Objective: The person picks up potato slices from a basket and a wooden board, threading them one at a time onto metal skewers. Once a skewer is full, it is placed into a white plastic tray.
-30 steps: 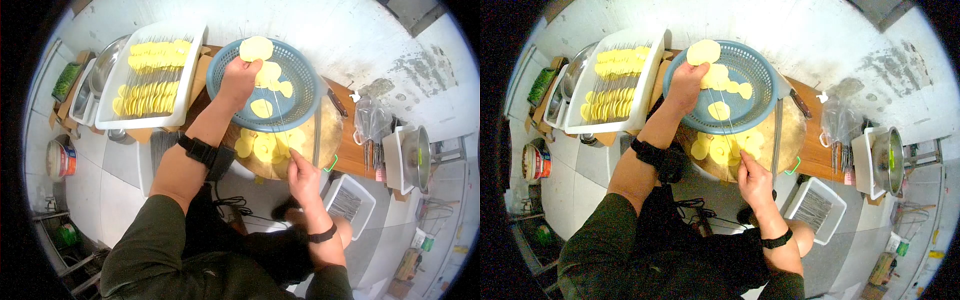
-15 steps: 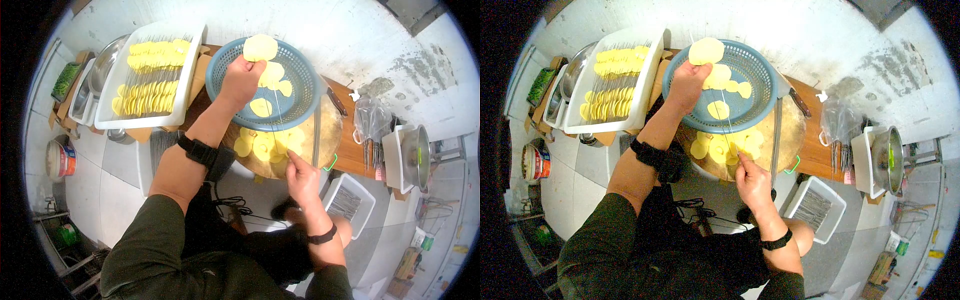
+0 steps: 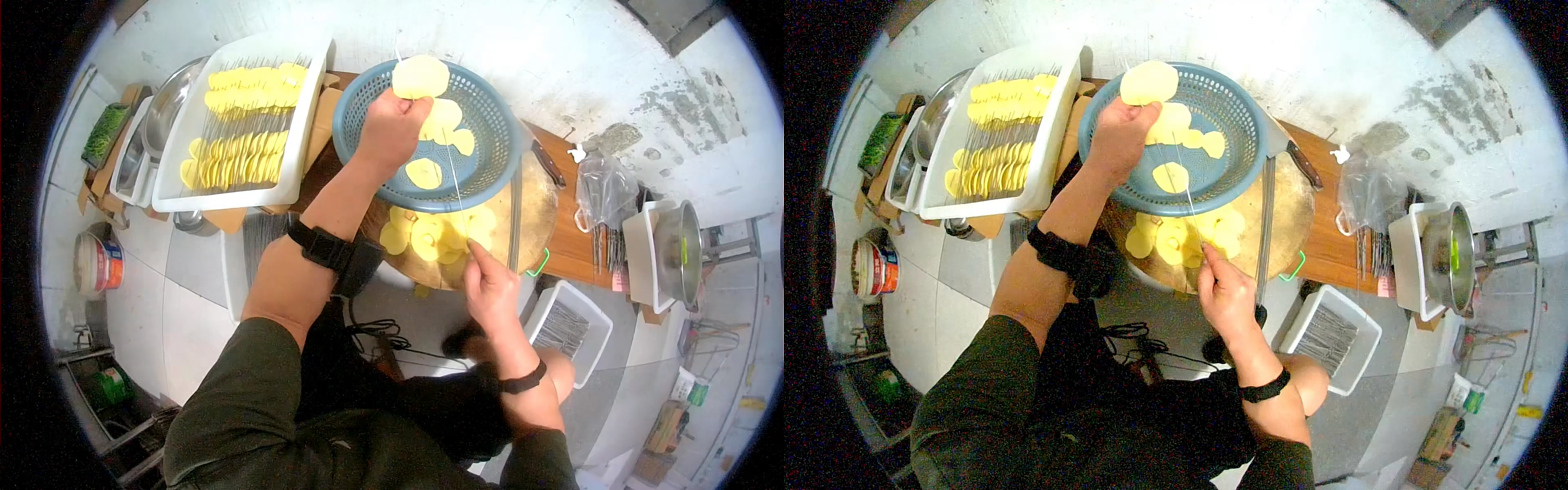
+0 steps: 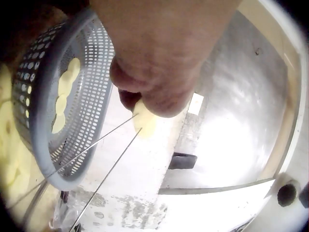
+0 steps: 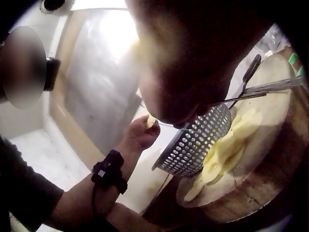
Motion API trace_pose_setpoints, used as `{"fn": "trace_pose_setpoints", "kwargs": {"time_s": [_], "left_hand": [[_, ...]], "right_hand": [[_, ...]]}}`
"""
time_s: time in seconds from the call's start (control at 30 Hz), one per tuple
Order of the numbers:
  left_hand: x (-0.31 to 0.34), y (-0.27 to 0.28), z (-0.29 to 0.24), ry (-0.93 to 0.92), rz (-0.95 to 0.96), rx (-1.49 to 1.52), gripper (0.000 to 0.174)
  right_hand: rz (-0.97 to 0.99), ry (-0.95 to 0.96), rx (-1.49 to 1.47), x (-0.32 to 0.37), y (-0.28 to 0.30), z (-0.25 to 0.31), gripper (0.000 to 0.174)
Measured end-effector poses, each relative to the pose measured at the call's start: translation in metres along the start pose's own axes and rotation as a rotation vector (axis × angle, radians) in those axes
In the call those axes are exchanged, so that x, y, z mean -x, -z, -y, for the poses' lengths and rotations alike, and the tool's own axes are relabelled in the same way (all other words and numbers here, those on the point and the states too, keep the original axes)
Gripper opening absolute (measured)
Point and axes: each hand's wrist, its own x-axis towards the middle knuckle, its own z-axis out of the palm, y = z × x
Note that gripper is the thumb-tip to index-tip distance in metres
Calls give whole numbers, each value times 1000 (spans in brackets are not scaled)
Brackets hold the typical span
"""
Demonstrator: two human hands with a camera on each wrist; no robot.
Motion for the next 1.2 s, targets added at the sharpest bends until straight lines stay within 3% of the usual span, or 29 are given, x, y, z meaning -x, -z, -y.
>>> {"fn": "trace_pose_setpoints", "kwargs": {"time_s": [0.07, 0.1, 0.17, 0.27, 0.67, 1.2], "left_hand": [[2, 1, -1, 31, 15, -301, 24], [2, 1, -1, 30, 14, -300, 24], [2, 0, -1, 52, 36, -68, 24], [4, -3, -2, 101, 15, 27, 25], [3, -3, 2, 160, 48, 189, 26], [0, 0, 4, 158, 62, 267, 27]], "right_hand": [[5, 3, -11, -1, 0, 1, 24], [20, -23, -13, -2, 1, 2, 24], [34, -48, -14, -3, 0, 1, 24], [-21, 44, -9, -3, -4, -4, 22], [-58, 37, 19, -2, -12, -11, 20], [-81, 181, 97, -5, -16, -15, 25]]}}
